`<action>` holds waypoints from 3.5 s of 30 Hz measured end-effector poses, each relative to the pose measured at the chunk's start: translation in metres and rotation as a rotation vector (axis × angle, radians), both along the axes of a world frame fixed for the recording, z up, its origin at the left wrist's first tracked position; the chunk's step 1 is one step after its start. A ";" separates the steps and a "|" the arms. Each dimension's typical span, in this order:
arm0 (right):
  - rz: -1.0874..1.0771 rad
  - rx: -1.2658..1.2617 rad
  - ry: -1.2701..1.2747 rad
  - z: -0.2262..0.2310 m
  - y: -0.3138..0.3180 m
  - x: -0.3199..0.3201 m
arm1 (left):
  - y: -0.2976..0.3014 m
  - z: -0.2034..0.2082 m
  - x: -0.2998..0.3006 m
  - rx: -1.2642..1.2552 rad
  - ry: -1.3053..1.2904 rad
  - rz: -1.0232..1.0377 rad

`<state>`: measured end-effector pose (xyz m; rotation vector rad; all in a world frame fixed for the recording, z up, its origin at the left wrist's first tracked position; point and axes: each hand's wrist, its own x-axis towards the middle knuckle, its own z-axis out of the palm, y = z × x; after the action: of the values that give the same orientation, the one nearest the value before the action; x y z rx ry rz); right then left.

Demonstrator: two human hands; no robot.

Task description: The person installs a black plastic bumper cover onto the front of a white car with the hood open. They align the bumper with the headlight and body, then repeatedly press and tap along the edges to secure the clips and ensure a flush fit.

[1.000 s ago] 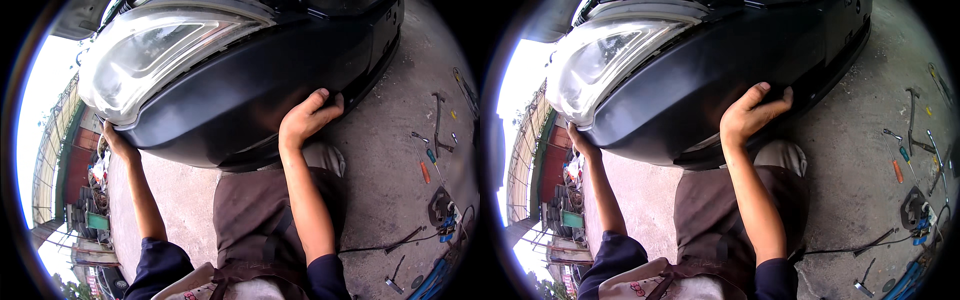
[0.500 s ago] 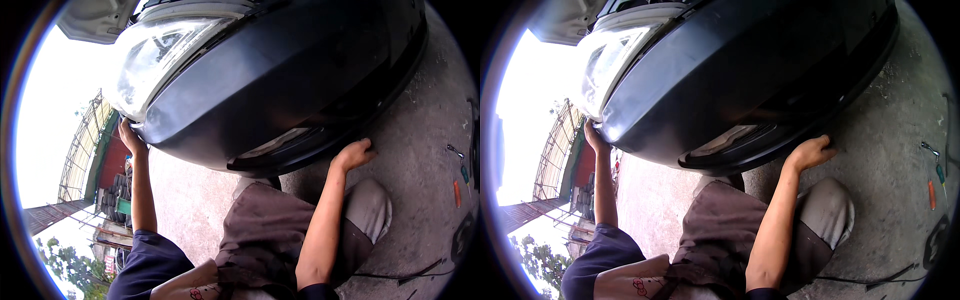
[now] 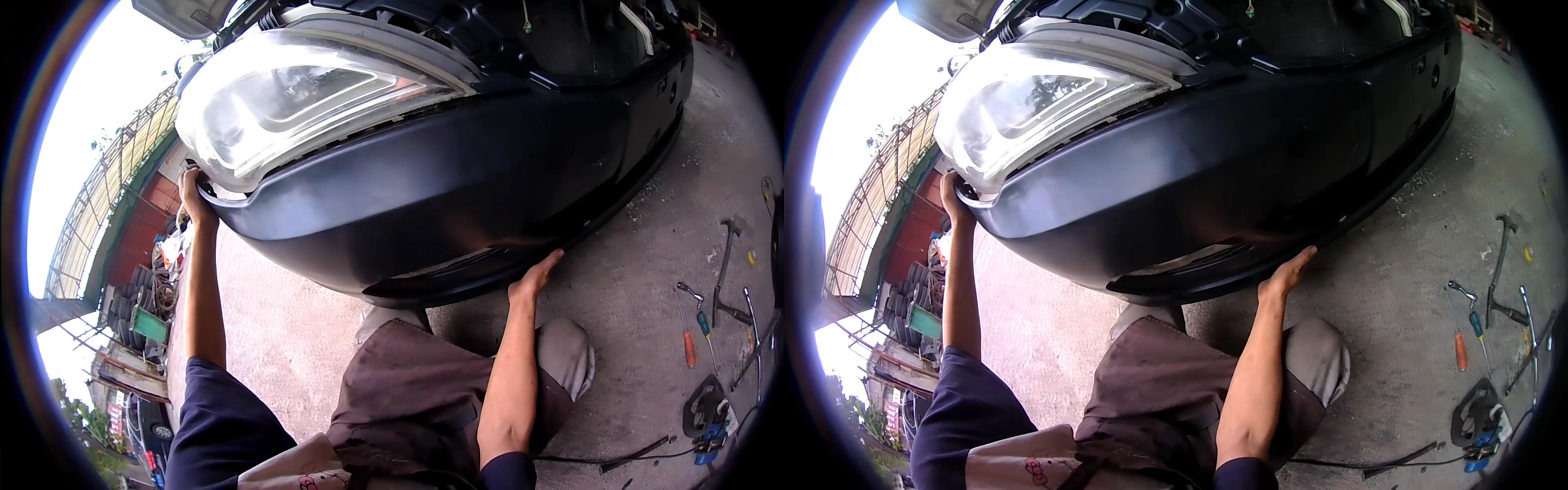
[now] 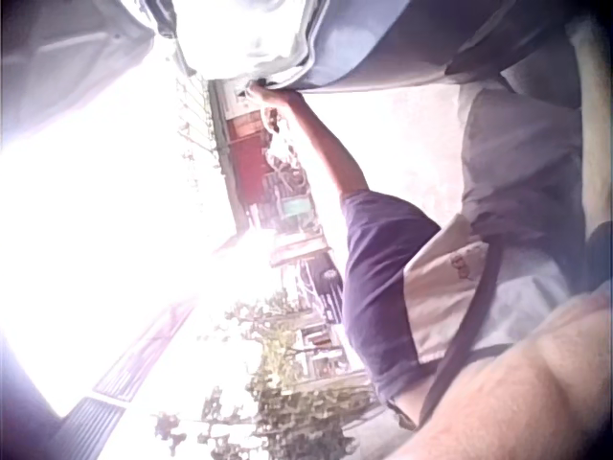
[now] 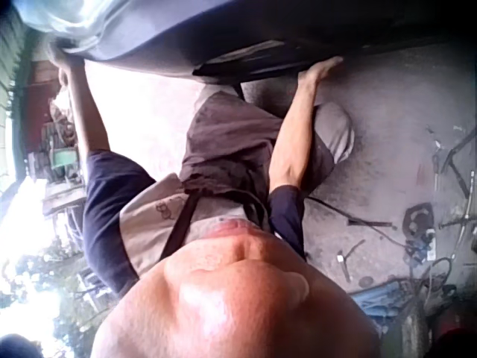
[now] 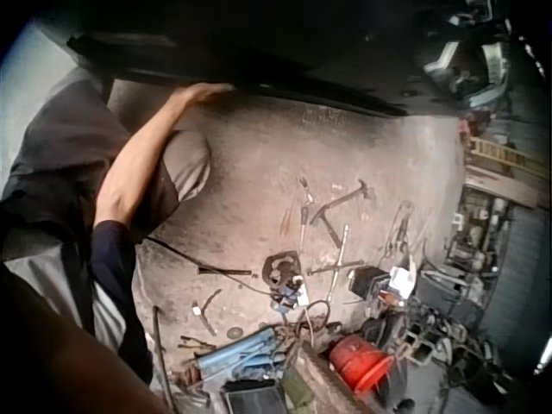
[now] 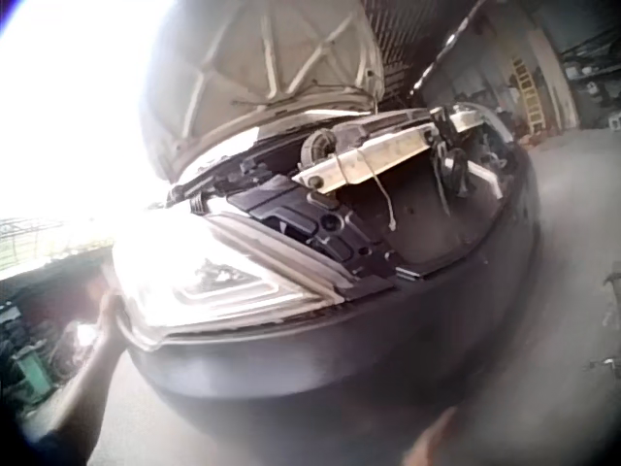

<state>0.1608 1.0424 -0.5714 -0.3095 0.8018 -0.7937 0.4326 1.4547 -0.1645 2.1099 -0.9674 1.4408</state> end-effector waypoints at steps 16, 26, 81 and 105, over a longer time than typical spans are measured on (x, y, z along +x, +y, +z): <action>0.069 0.058 -0.140 -0.007 -0.002 0.001 | -0.002 0.004 -0.043 -0.313 0.148 -0.067; 0.010 -0.063 -0.168 0.013 0.007 0.005 | 0.009 0.011 -0.030 -0.168 0.057 -0.062; -0.557 -0.443 0.291 0.203 0.072 -0.004 | 0.012 0.023 -0.025 -0.112 0.038 -0.087; -0.493 -0.302 0.330 0.201 0.065 0.005 | -0.002 0.000 -0.007 -0.240 0.220 -0.099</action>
<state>0.1653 1.1074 -0.3708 -0.5317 1.0890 -1.3555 0.4260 1.4522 -0.1643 1.9659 -0.7628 1.1826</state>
